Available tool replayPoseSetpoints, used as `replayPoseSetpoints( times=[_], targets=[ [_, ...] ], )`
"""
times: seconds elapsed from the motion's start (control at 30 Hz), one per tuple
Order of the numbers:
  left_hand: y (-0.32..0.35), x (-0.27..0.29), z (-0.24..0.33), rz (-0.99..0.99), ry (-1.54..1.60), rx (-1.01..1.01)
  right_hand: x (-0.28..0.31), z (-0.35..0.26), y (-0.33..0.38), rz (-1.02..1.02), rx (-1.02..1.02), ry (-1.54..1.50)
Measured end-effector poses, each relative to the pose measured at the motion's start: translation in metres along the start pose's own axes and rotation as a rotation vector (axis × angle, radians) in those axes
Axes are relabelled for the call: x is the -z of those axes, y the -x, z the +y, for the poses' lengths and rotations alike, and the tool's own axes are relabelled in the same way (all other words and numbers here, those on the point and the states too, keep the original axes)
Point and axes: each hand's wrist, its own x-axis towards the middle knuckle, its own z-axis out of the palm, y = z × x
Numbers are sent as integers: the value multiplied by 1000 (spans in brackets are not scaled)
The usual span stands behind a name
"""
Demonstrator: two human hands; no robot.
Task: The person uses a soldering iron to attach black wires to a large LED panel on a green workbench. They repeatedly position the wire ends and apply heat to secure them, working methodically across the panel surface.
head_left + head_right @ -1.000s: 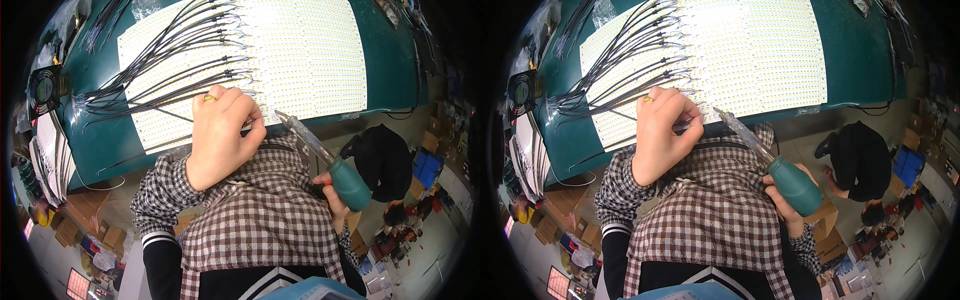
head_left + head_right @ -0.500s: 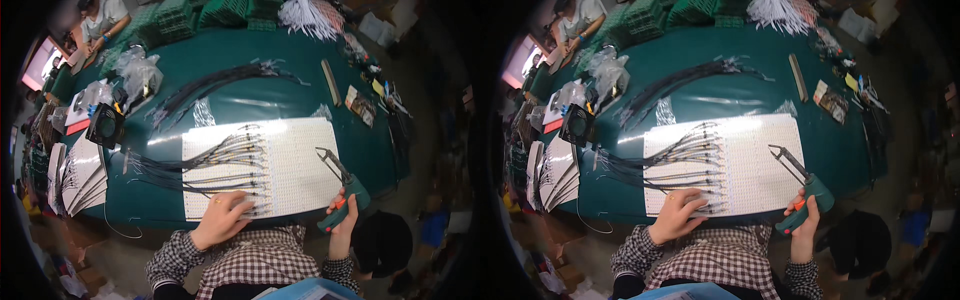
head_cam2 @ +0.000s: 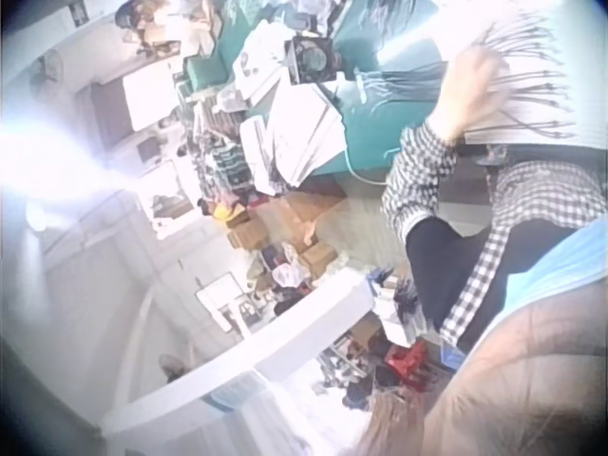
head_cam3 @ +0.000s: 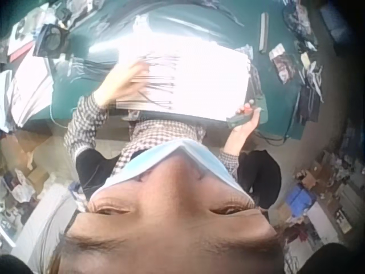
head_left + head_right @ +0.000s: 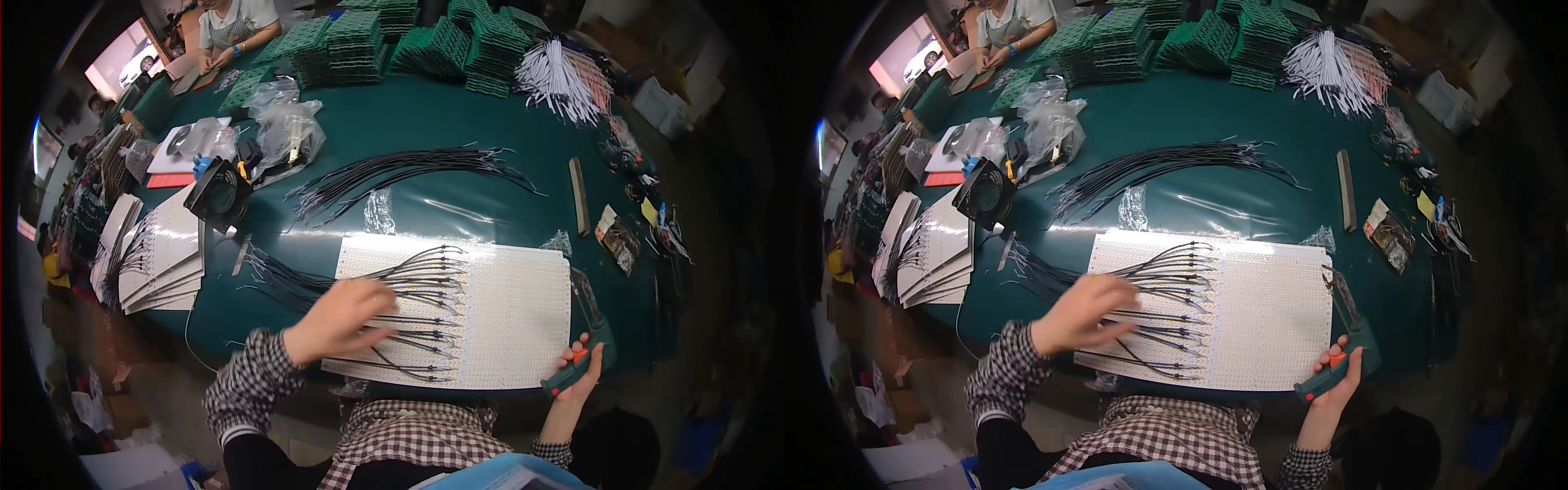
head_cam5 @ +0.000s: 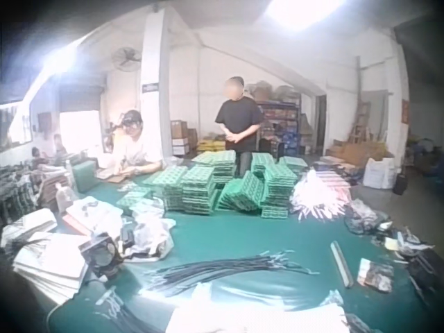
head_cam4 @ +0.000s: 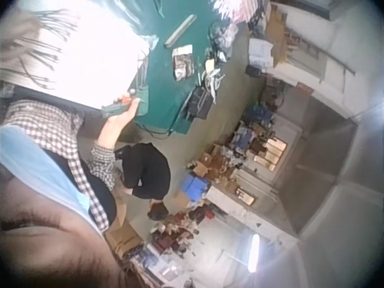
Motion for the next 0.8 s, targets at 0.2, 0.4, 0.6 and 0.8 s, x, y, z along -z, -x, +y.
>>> replayPoseSetpoints(
  times=[0.2, 0.4, 0.6, 0.8],
  targets=[
    [-114, -2, -85, 116, -163, 47, 4, 4, -4, -7, 0, -14],
    [-231, -36, -175, 54, -363, 386, 7, 10, -3, -25, 30, -16],
    [-253, -65, -216, 89, -436, 303, 12, 21, 0, -13, 57, 1],
    [-233, -69, -168, 82, -399, 123, 10, 19, 1, 3, 42, -4]
  ],
)
